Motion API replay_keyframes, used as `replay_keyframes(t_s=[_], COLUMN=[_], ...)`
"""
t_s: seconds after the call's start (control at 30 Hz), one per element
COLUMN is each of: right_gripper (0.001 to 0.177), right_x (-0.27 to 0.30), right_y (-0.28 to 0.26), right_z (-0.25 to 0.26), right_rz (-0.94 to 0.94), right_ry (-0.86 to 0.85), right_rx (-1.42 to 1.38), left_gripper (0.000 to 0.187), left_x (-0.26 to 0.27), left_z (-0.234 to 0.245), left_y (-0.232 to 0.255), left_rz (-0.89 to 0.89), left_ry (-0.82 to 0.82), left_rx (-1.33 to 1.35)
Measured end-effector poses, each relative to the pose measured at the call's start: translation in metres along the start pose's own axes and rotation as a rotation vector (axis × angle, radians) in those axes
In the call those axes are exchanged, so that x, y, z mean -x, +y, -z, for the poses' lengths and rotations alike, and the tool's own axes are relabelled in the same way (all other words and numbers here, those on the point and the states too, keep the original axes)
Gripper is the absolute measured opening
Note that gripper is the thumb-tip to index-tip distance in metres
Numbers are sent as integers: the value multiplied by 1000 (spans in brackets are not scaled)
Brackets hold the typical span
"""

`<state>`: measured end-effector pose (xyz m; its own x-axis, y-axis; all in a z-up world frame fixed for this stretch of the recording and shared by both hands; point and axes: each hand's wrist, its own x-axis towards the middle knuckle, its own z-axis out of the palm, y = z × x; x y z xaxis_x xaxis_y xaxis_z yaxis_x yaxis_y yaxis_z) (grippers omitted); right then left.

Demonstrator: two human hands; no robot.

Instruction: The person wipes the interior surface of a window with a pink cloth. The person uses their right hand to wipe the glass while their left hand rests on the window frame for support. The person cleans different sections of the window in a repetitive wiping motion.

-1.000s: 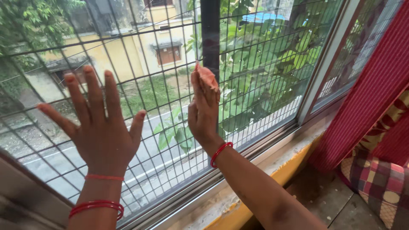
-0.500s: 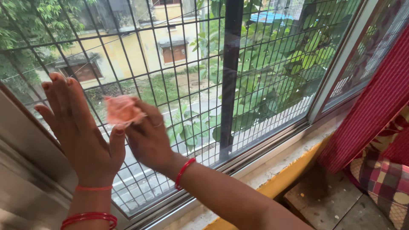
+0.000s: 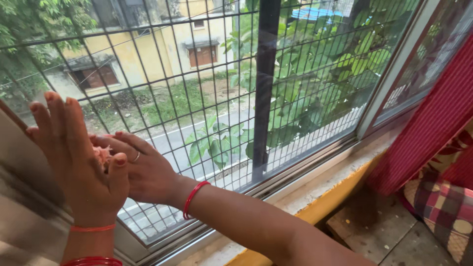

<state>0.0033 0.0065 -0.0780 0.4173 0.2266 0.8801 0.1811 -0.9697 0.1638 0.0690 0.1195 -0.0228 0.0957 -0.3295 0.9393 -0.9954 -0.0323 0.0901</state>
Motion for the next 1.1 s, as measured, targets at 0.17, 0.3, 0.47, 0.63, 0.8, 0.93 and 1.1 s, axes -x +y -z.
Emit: replay_keyframes(t_s=[0.17,0.3,0.47,0.63,0.8,0.93,1.1], right_gripper=[37,35,32,30,25,15,51], right_x=[20,36,56,90,126,152,178], right_y=[27,49,77,112,155,189,222], right_z=[11,29,62,105,148,179,213], right_rz=[86,63,-14,-47,-36,-63,-113], right_ry=[-58,-94,-135,-112,-45,-68,-144], right_rx=[93,126,190,282,217,263,521], left_gripper=[84,83,83,83,81,82,82], left_x=[5,5,-1,-13,-25,-33,-39], left_z=[-20,-40,-73,-109,-140,-167,-198], left_y=[17,36,67,98,128,149,170], left_rz=[53,34,-13,-44,-73,-116,-144], left_ry=[-69,-112,-150,-192,-217,-245,-267], left_rx=[-60,-12,22,30,17,-3,-4])
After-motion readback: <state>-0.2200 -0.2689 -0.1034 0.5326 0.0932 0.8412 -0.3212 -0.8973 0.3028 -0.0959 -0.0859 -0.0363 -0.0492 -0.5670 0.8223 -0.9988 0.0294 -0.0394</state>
